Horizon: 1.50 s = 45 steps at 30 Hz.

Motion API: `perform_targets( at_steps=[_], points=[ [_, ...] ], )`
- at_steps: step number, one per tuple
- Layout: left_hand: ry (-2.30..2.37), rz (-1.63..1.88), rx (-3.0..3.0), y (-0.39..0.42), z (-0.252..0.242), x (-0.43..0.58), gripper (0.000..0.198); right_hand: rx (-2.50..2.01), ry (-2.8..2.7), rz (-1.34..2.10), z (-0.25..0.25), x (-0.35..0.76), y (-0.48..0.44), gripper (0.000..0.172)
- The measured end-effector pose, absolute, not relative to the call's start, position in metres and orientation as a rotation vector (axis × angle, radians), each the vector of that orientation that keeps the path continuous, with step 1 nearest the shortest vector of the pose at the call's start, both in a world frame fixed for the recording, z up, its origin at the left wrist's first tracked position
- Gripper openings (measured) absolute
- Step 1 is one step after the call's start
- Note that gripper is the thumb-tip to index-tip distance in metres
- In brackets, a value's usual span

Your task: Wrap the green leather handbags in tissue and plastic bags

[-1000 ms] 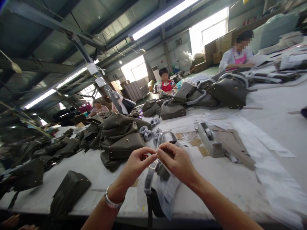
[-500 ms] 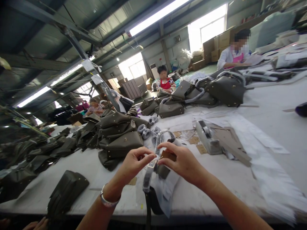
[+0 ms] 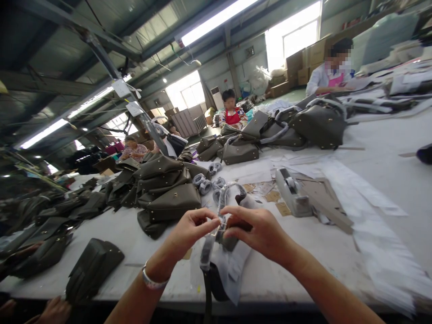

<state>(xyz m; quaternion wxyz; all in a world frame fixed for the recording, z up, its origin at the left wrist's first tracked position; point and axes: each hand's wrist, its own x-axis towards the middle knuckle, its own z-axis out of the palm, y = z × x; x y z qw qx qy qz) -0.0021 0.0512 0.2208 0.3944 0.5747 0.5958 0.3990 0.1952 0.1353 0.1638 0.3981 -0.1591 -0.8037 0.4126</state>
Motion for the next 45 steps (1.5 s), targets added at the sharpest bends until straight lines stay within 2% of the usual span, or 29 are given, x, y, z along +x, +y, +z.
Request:
perform_targets(
  at_steps=[3, 8, 13, 17, 20, 25, 32, 38, 45],
  points=[
    [1.356, 1.129, 1.319, 0.052, 0.221, -0.002, 0.025, -0.441, -2.051, 1.063, 0.161, 0.195, 0.136, 0.04],
    [1.104, 1.146, 1.147, 0.046, 0.219, -0.005, 0.025, -0.529, -2.025, 1.232, 0.159, 0.199, 0.129, 0.023],
    [1.297, 1.089, 1.201, 0.035, 0.208, -0.022, 0.033, -0.665, -1.829, 1.701, 0.148, 0.207, 0.119, 0.036],
    [1.595, 1.15, 1.219, 0.025, 0.186, -0.047, 0.036, -0.735, -1.935, 1.551, 0.135, 0.208, 0.119, 0.031],
    [1.739, 1.066, 1.255, 0.019, 0.162, -0.063, 0.035, -0.779, -2.006, 1.475, 0.128, 0.201, 0.118, 0.026],
    [1.563, 0.891, 1.306, 0.02, 0.131, -0.063, 0.032, -0.763, -1.967, 1.632, 0.12, 0.181, 0.111, 0.028],
    [1.299, 0.87, 1.222, 0.032, 0.118, -0.055, 0.044, -0.71, -1.799, 1.935, 0.105, 0.162, 0.098, 0.038],
    [1.186, 0.861, 1.183, 0.038, 0.113, -0.053, 0.049, -0.685, -1.63, 2.015, 0.098, 0.153, 0.095, 0.042],
    [1.251, 0.937, 1.188, 0.04, 0.11, -0.046, 0.039, -0.721, -1.509, 2.021, 0.089, 0.15, 0.097, 0.041]
  ],
)
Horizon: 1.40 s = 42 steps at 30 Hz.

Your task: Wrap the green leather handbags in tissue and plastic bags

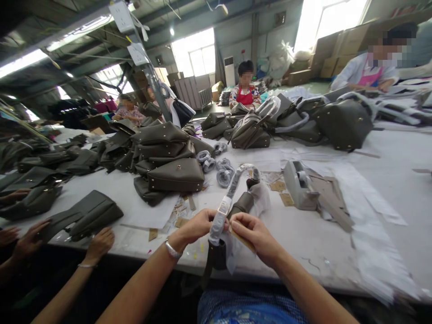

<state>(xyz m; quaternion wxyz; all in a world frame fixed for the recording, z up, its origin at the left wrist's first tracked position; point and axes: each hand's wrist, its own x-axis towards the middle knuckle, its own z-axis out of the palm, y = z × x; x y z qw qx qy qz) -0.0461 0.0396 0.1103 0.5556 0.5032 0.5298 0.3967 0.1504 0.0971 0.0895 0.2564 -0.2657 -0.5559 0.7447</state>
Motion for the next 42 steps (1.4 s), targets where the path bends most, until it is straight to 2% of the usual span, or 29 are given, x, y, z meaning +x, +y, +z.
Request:
perform_targets(
  at_steps=[4, 9, 11, 14, 18, 21, 24, 27, 30, 31, 33, 36, 38, 42],
  points=[
    [1.354, 1.035, 1.223, 0.029, 0.119, -0.057, 0.031, -0.774, -1.68, 1.917, 0.089, 0.159, 0.1, 0.043],
    [1.417, 1.092, 1.184, 0.002, 0.132, -0.079, 0.028, -0.817, -2.082, 1.539, 0.098, 0.172, 0.098, 0.046],
    [1.379, 1.123, 1.091, -0.009, 0.132, -0.083, 0.03, -0.804, -2.125, 1.441, 0.103, 0.174, 0.096, 0.042],
    [1.286, 1.329, 0.811, -0.02, 0.125, -0.079, 0.031, -0.786, -2.129, 1.346, 0.11, 0.175, 0.091, 0.024],
    [1.292, 1.63, 0.624, -0.019, 0.114, -0.068, 0.029, -0.83, -2.062, 1.303, 0.12, 0.172, 0.092, 0.025],
    [1.295, 1.758, 0.61, -0.016, 0.117, -0.063, 0.028, -0.843, -2.0, 1.344, 0.125, 0.169, 0.095, 0.031],
    [1.21, 1.788, 0.622, -0.017, 0.129, -0.056, 0.026, -0.778, -1.84, 1.535, 0.128, 0.164, 0.096, 0.031],
    [1.078, 1.726, 0.626, -0.019, 0.14, -0.04, 0.021, -0.586, -1.623, 1.772, 0.128, 0.159, 0.092, 0.026],
    [1.074, 1.557, 0.674, -0.019, 0.143, -0.024, 0.03, -0.46, -1.567, 1.849, 0.126, 0.155, 0.087, 0.021],
    [1.103, 1.506, 0.705, -0.018, 0.143, -0.021, 0.033, -0.457, -1.598, 1.832, 0.126, 0.155, 0.085, 0.025],
    [1.162, 1.462, 0.8, -0.016, 0.143, -0.016, 0.039, -0.478, -1.705, 1.751, 0.128, 0.155, 0.084, 0.045],
    [1.29, 1.453, 1.058, -0.016, 0.151, -0.011, 0.038, -0.513, -1.878, 1.549, 0.136, 0.154, 0.084, 0.071],
    [1.45, 1.404, 1.312, -0.017, 0.161, -0.006, 0.035, -0.503, -1.967, 1.422, 0.143, 0.153, 0.085, 0.074],
    [1.71, 1.298, 1.711, -0.021, 0.177, 0.01, 0.05, -0.426, -2.036, 1.323, 0.149, 0.153, 0.084, 0.074]
  ],
)
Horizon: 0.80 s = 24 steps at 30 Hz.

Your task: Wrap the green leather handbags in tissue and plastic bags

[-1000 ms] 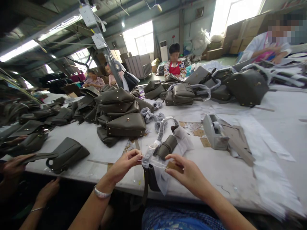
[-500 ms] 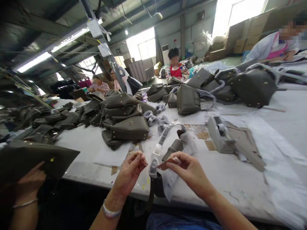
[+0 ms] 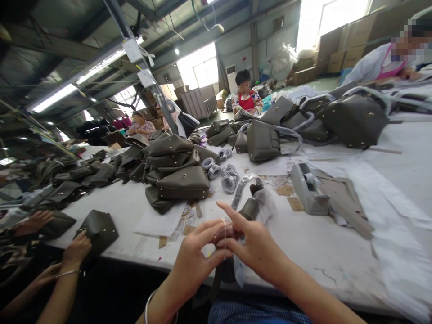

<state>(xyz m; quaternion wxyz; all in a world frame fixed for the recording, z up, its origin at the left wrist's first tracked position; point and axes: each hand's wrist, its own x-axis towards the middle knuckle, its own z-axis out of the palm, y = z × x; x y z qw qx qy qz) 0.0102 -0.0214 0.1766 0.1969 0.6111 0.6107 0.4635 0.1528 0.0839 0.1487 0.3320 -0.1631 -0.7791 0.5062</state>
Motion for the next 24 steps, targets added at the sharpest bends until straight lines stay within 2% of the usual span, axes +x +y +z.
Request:
perform_targets(
  at_steps=[3, 6, 8, 10, 12, 14, 18, 20, 24],
  points=[
    [1.794, 1.295, 1.791, -0.023, 0.172, 0.018, 0.044, -0.449, -1.984, 1.18, 0.143, 0.154, 0.08, 0.067],
    [1.897, 1.363, 1.768, -0.026, 0.163, 0.021, 0.035, -0.518, -1.869, 0.904, 0.134, 0.155, 0.08, 0.048],
    [1.967, 1.432, 1.741, -0.031, 0.161, 0.022, 0.027, -0.552, -1.808, 0.893, 0.127, 0.156, 0.083, 0.033],
    [1.997, 1.524, 1.734, -0.037, 0.163, 0.023, 0.014, -0.57, -1.819, 1.008, 0.121, 0.156, 0.086, 0.027],
    [1.964, 1.653, 1.754, -0.043, 0.168, 0.022, 0.012, -0.538, -1.913, 1.109, 0.114, 0.157, 0.088, 0.029],
    [1.893, 1.79, 1.789, -0.046, 0.175, 0.022, 0.017, -0.437, -2.07, 1.145, 0.106, 0.158, 0.089, 0.036],
    [1.76, 1.838, 1.933, -0.049, 0.186, 0.026, 0.022, -0.267, -2.273, 1.024, 0.086, 0.161, 0.089, 0.056],
    [1.591, 1.687, 2.165, -0.052, 0.187, 0.033, 0.017, -0.27, -2.286, 0.937, 0.076, 0.162, 0.09, 0.065],
    [1.175, 1.087, 2.698, -0.066, 0.188, 0.052, 0.018, -0.249, -2.286, 0.872, 0.063, 0.162, 0.094, 0.071]
  ],
)
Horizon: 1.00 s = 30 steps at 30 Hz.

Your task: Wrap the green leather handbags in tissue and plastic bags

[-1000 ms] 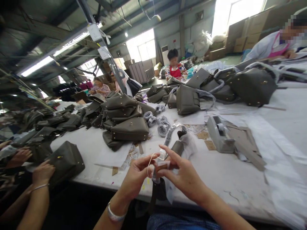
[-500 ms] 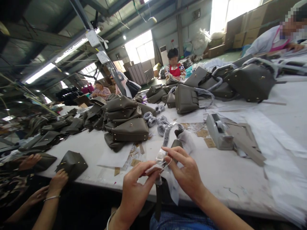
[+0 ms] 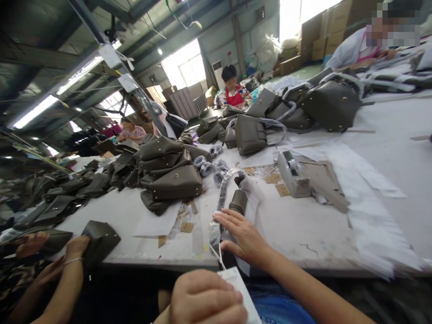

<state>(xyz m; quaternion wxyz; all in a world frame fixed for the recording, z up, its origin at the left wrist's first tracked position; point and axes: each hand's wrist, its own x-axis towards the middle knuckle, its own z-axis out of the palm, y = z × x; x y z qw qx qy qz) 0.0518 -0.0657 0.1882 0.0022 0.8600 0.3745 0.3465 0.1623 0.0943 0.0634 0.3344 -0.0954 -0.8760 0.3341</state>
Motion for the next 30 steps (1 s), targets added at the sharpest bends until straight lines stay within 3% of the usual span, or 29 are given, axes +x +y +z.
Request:
perform_targets(
  at_steps=[2, 4, 6, 9, 20, 24, 30],
  points=[
    [1.236, 1.042, 2.736, -0.07, 0.191, 0.055, 0.019, -0.22, -2.25, 0.88, 0.062, 0.162, 0.095, 0.076],
    [1.599, 1.326, 2.455, -0.07, 0.194, 0.054, 0.018, -0.199, -2.182, 0.909, 0.064, 0.161, 0.093, 0.078],
    [1.93, 1.619, 1.869, -0.066, 0.195, 0.05, 0.011, -0.174, -2.084, 0.962, 0.07, 0.162, 0.087, 0.067],
    [1.909, 1.702, 1.348, -0.059, 0.193, 0.047, 0.011, -0.107, -1.947, 1.082, 0.085, 0.166, 0.071, 0.042],
    [1.855, 1.807, 1.164, -0.057, 0.192, 0.041, 0.02, 0.159, -2.028, 1.413, 0.134, 0.162, 0.085, 0.024],
    [1.863, 1.859, 1.122, -0.055, 0.19, 0.039, 0.023, 0.239, -2.079, 1.379, 0.141, 0.163, 0.101, 0.017],
    [1.899, 1.924, 1.074, -0.054, 0.187, 0.037, 0.026, 0.238, -2.047, 1.158, 0.133, 0.168, 0.103, 0.021]
  ],
)
